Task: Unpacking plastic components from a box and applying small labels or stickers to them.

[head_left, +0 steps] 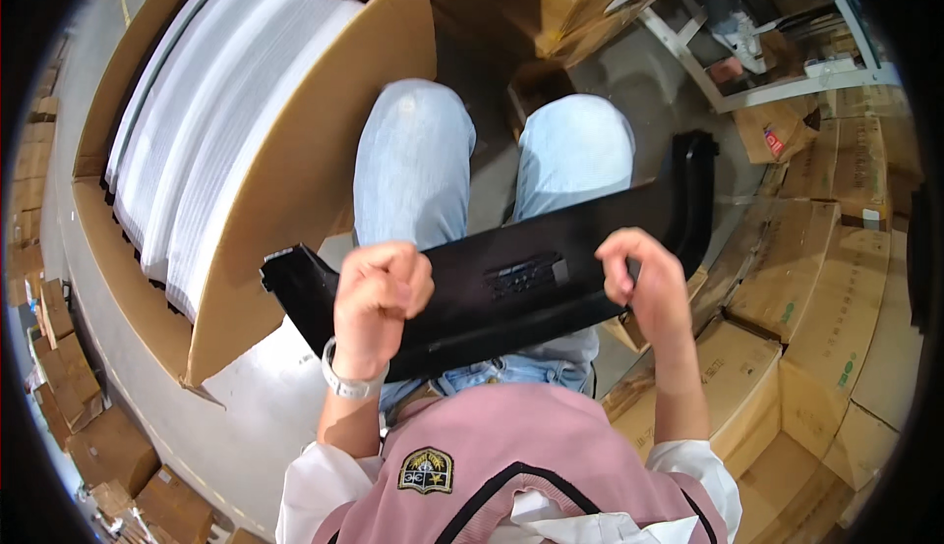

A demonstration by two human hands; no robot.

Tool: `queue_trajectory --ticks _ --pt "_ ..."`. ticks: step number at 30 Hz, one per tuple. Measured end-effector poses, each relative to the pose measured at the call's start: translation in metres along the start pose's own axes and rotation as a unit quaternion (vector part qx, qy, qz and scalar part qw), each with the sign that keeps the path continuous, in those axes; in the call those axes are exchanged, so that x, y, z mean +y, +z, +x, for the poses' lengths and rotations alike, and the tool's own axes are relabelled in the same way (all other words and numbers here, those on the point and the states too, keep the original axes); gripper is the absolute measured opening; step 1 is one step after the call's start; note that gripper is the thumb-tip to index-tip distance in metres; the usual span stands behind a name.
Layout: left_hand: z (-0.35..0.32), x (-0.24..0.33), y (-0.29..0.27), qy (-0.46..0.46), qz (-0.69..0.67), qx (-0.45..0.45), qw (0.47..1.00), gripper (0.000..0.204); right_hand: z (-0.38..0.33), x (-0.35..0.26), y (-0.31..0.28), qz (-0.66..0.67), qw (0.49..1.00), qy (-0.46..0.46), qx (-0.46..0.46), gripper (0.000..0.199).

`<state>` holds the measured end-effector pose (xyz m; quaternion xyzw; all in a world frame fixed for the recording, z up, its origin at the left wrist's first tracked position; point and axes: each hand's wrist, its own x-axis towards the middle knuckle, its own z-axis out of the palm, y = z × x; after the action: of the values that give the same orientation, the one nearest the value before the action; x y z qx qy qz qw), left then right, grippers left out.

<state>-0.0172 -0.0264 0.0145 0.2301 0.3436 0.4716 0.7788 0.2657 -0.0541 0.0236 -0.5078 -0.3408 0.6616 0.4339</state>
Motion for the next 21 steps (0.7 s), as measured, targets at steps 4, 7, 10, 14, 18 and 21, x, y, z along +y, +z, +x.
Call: queue_trajectory --ticks 4,7,10,14,18,21 --pt "-0.011 -0.006 0.007 -0.008 0.108 0.009 0.994 0.032 -0.009 -0.002 0.014 -0.610 0.673 -0.343 -0.238 0.017" --pt "-0.021 0.000 0.007 -0.008 0.137 -0.009 0.991 0.041 -0.020 0.044 -0.006 -0.680 0.593 -0.352 -0.248 0.010" --pt "-0.045 0.016 0.021 0.088 0.306 -0.108 0.942 0.041 -0.032 0.035 -0.010 -0.651 0.600 -0.407 -0.226 0.011" --pt "-0.061 0.037 0.049 0.192 0.268 -0.523 0.786 0.039 -0.048 -0.022 0.001 -0.615 0.646 -0.420 -0.169 0.021" --pt "-0.067 0.035 0.068 0.156 0.243 -0.681 0.673 0.022 -0.061 -0.068 0.000 -0.611 0.660 -0.434 -0.057 0.025" --pt "-0.039 -0.013 0.062 0.115 0.176 -0.665 0.716 0.034 -0.067 -0.099 -0.015 -0.608 0.640 -0.465 0.060 0.027"
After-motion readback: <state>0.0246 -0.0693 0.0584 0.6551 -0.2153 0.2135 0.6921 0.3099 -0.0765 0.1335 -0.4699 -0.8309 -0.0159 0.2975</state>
